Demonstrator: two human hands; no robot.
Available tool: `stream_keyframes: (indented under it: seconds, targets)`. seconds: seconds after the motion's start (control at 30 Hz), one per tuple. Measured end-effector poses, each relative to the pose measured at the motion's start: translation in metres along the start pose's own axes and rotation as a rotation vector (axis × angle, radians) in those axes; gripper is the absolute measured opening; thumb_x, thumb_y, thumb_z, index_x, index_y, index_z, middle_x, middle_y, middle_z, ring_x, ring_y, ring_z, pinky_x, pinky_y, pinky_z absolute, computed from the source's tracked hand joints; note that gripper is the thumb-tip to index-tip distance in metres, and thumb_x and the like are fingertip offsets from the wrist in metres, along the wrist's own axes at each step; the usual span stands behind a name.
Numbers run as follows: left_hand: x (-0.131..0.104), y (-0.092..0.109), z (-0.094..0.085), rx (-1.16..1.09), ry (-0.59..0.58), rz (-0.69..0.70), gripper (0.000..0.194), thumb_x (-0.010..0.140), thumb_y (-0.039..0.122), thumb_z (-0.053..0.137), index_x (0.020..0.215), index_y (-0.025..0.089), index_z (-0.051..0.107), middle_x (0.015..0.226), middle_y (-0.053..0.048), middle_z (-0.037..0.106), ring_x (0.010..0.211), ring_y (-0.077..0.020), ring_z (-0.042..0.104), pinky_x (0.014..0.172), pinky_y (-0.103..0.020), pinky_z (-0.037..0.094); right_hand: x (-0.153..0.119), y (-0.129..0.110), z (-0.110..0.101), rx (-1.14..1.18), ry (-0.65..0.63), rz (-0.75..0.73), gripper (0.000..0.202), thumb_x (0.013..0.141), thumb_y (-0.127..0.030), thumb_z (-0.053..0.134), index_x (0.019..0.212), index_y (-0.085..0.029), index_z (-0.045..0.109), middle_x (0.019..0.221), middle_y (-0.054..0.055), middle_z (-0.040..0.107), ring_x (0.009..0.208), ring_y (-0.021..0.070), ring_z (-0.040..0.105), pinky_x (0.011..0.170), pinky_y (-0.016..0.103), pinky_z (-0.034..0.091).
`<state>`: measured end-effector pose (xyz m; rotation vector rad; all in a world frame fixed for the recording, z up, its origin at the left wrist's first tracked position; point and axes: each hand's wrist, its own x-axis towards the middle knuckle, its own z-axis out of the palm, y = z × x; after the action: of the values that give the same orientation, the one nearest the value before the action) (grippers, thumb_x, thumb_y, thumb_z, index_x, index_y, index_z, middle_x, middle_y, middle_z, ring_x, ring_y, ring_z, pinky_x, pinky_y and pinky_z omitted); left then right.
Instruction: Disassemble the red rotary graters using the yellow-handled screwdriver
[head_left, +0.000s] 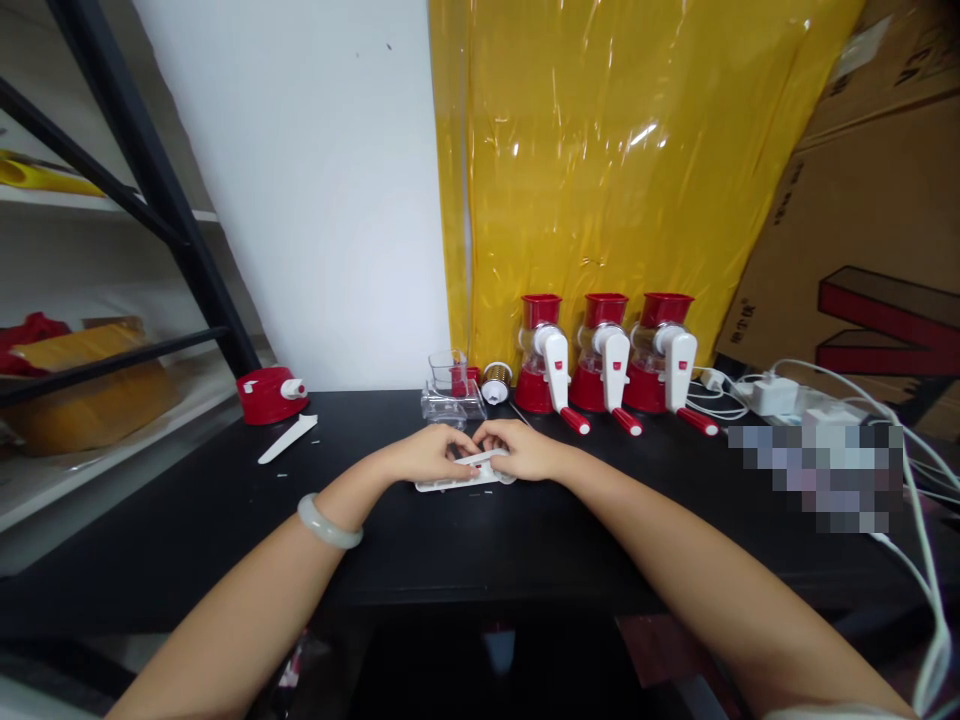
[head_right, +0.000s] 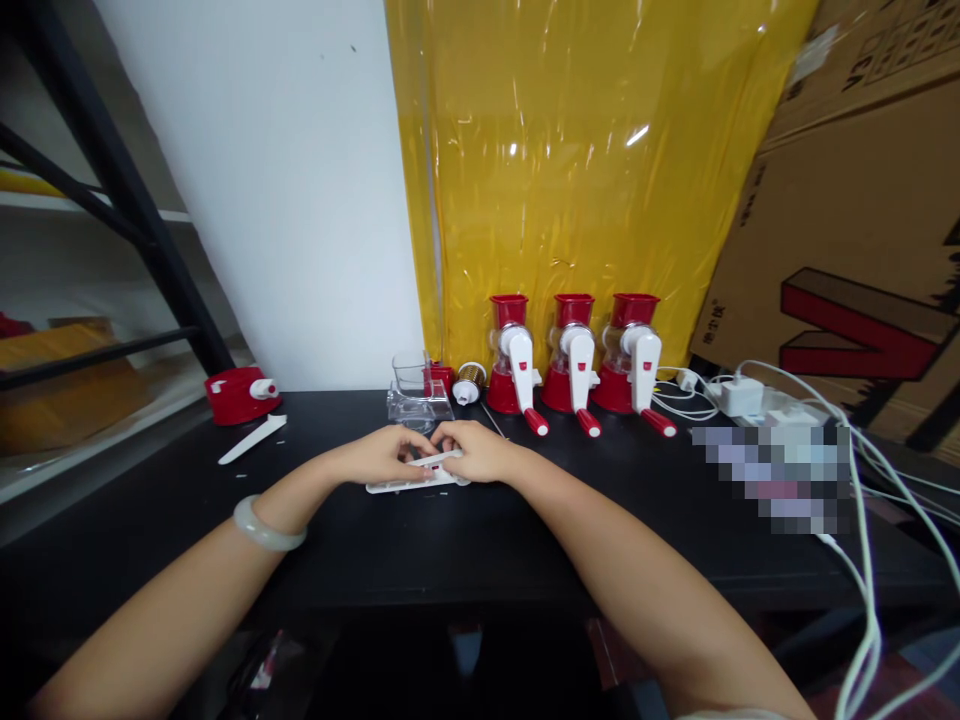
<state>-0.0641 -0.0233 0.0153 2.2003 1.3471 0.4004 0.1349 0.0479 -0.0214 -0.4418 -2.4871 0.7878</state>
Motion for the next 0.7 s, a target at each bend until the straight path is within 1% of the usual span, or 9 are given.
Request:
stream_keyframes:
  seconds: [0.1,0.17,0.23,0.3,0.33,0.4,0.5,0.6,0.7]
  targets:
    - [0.000,0.000,0.000,-0.013,0.009,-0.017,0.034,0.075,0.041,0.066,0.098,0.018,0.074,0.073,0.000,0.067,0.059,-0.0111,0.050,0.055,-0.021,0.034,0.002,0.001,-0.001,0.001,0.062,-0.048,0.028,0.070,-0.007,0.054,0.094,-0.017,0.064,0.085,0.001,0.059,0.075,0.0130,0.056,0.071,0.026,0.045]
    - [0.000,0.000,0.000,-0.019,0.008,-0.020,0.034,0.074,0.041,0.066,0.097,0.017,0.074,0.071,0.000,0.066,0.058,-0.0113,0.050,0.055,-0.022,0.034,0.003,0.002,-0.001,-0.023,0.078,-0.074,0.028,0.071,-0.007,0.053,0.095,-0.017,0.065,0.089,0.003,0.061,0.079,0.0144,0.057,0.076,0.028,0.046]
    - [0.000,0.000,-0.001,-0.020,-0.002,-0.021,0.034,0.074,0.040,0.066,0.099,0.017,0.074,0.072,0.000,0.067,0.058,-0.0113,0.051,0.055,-0.022,0.035,0.003,0.002,0.000,-0.034,0.079,-0.071,0.024,0.076,-0.010,0.052,0.095,-0.017,0.065,0.093,0.005,0.064,0.084,0.0161,0.059,0.080,0.031,0.046]
    - [-0.001,0.000,-0.002,-0.019,0.001,-0.022,0.034,0.074,0.040,0.067,0.099,0.018,0.074,0.074,0.000,0.069,0.058,-0.0110,0.052,0.055,-0.021,0.036,0.003,0.003,0.000,0.015,0.085,-0.039,0.020,0.086,-0.019,0.048,0.097,-0.018,0.065,0.095,0.006,0.067,0.089,0.0176,0.061,0.083,0.033,0.046]
    - [-0.001,0.000,-0.003,-0.023,0.012,-0.022,0.034,0.074,0.039,0.068,0.099,0.018,0.074,0.076,-0.001,0.069,0.058,-0.0109,0.052,0.055,-0.021,0.036,0.003,0.005,0.001,0.062,0.093,-0.014,0.023,0.091,-0.026,0.045,0.099,-0.018,0.065,0.096,0.006,0.068,0.090,0.0182,0.062,0.085,0.034,0.046]
    - [-0.003,0.001,-0.007,-0.046,0.030,-0.014,0.032,0.073,0.038,0.069,0.098,0.018,0.074,0.078,-0.001,0.070,0.059,-0.0106,0.054,0.055,-0.021,0.038,0.004,0.010,0.003,0.190,0.114,0.046,0.039,0.096,-0.044,0.036,0.104,-0.018,0.064,0.096,0.008,0.069,0.091,0.0190,0.064,0.087,0.036,0.047]
    - [-0.005,0.000,-0.012,-0.111,0.022,-0.012,0.029,0.074,0.036,0.069,0.096,0.017,0.073,0.075,-0.001,0.069,0.057,-0.0095,0.055,0.053,-0.020,0.040,0.007,0.019,0.006,0.378,0.133,0.131,0.064,0.092,-0.065,0.025,0.111,-0.017,0.062,0.096,0.009,0.070,0.092,0.0205,0.066,0.088,0.038,0.048]
    - [-0.006,-0.001,-0.016,-0.243,-0.014,-0.052,0.032,0.076,0.039,0.069,0.096,0.015,0.069,0.076,-0.002,0.067,0.054,-0.0083,0.057,0.050,-0.019,0.042,0.009,0.024,0.007,0.419,0.145,0.186,0.079,0.086,-0.076,0.017,0.114,-0.016,0.062,0.097,0.011,0.070,0.095,0.0228,0.065,0.092,0.042,0.046]
    - [-0.008,0.003,-0.021,-0.366,-0.041,-0.112,0.037,0.077,0.046,0.067,0.097,0.015,0.063,0.079,-0.003,0.066,0.051,-0.0088,0.059,0.047,-0.019,0.043,0.008,0.023,0.007,0.416,0.137,0.206,0.082,0.083,-0.079,0.019,0.115,-0.017,0.063,0.107,0.011,0.068,0.100,0.0240,0.064,0.095,0.043,0.045]
